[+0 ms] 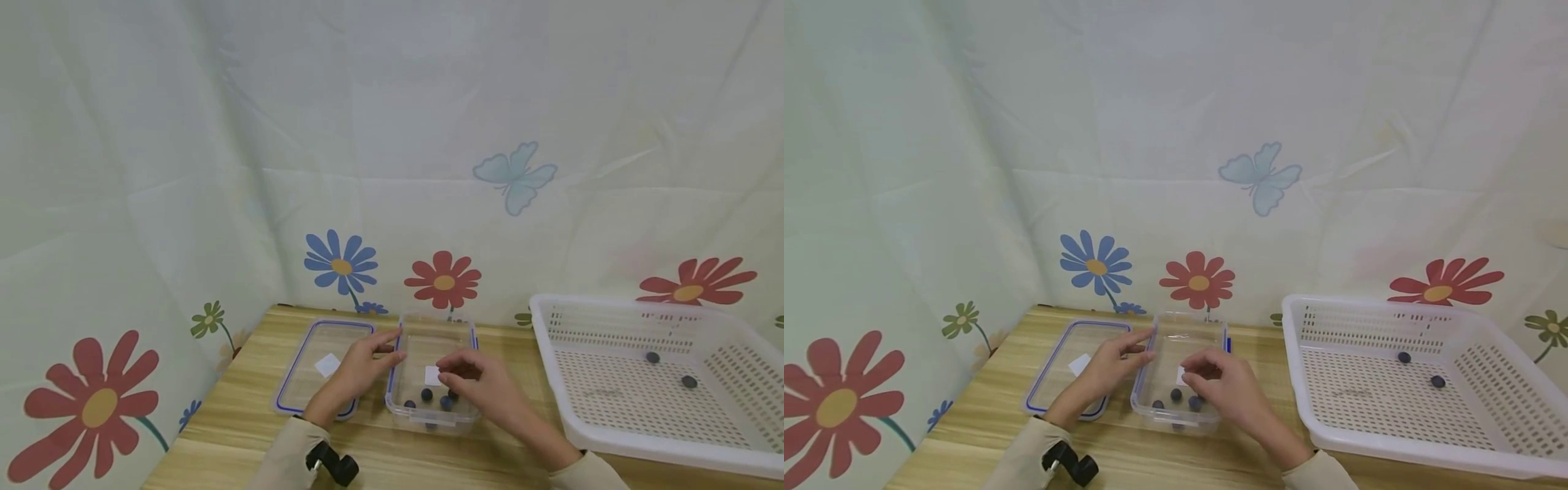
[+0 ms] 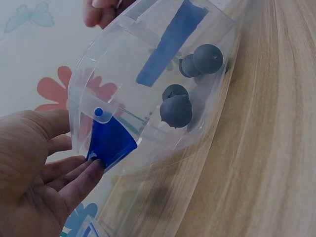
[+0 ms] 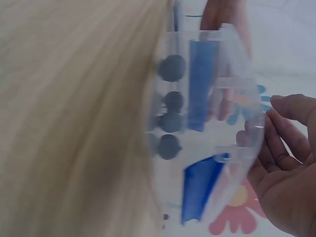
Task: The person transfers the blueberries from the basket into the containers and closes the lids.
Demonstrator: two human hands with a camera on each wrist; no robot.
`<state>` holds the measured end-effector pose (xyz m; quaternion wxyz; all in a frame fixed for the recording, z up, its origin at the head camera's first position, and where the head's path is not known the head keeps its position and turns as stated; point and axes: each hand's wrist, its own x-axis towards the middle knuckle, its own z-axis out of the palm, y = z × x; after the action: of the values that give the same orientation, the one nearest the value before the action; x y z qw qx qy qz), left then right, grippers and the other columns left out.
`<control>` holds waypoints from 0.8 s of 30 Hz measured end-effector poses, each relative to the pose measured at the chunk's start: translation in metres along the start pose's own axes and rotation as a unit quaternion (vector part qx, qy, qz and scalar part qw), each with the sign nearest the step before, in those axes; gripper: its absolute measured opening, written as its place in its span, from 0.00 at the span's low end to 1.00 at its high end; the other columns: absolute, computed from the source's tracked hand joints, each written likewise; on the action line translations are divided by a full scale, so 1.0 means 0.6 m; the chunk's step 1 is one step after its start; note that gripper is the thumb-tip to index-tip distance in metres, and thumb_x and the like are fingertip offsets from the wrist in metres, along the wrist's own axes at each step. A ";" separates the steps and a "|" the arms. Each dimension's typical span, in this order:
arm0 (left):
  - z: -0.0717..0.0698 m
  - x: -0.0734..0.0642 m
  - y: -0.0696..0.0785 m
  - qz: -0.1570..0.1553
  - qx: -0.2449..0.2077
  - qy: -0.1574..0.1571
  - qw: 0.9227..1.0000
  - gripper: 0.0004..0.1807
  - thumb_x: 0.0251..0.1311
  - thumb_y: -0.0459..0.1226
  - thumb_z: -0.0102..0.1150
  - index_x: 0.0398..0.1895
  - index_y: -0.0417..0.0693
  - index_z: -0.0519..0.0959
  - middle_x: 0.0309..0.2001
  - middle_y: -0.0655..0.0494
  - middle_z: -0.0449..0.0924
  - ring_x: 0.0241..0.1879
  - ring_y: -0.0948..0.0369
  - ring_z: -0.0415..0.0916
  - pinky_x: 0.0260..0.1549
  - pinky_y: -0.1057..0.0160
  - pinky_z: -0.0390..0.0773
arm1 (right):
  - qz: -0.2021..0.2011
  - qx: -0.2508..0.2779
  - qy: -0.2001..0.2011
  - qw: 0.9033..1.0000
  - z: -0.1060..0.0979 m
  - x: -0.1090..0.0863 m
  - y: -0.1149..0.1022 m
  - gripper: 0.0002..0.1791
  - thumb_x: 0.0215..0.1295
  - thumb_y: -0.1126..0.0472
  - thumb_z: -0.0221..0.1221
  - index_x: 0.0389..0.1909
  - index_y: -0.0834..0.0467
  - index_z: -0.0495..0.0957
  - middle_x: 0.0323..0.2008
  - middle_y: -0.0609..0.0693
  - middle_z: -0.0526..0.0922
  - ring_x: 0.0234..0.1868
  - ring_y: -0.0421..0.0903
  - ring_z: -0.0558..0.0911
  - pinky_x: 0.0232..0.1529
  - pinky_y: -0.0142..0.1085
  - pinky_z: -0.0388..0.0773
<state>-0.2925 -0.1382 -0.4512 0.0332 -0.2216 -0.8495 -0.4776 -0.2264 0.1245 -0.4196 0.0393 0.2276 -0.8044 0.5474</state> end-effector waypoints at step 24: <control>0.001 0.000 -0.002 0.004 -0.001 -0.001 1.000 0.29 0.75 0.40 0.65 0.74 0.37 0.74 0.71 0.38 0.74 0.61 0.40 0.80 0.55 0.46 0.84 | -0.091 -0.114 0.084 0.986 -0.145 -0.009 -0.140 0.10 0.73 0.61 0.69 0.52 0.52 0.87 0.46 0.43 0.89 0.43 0.41 0.88 0.42 0.31 0.85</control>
<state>-0.2931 -0.1385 -0.4524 0.0340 -0.2259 -0.8484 -0.4776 -0.2034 0.1793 -0.3144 0.1823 0.2475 -0.8314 0.4630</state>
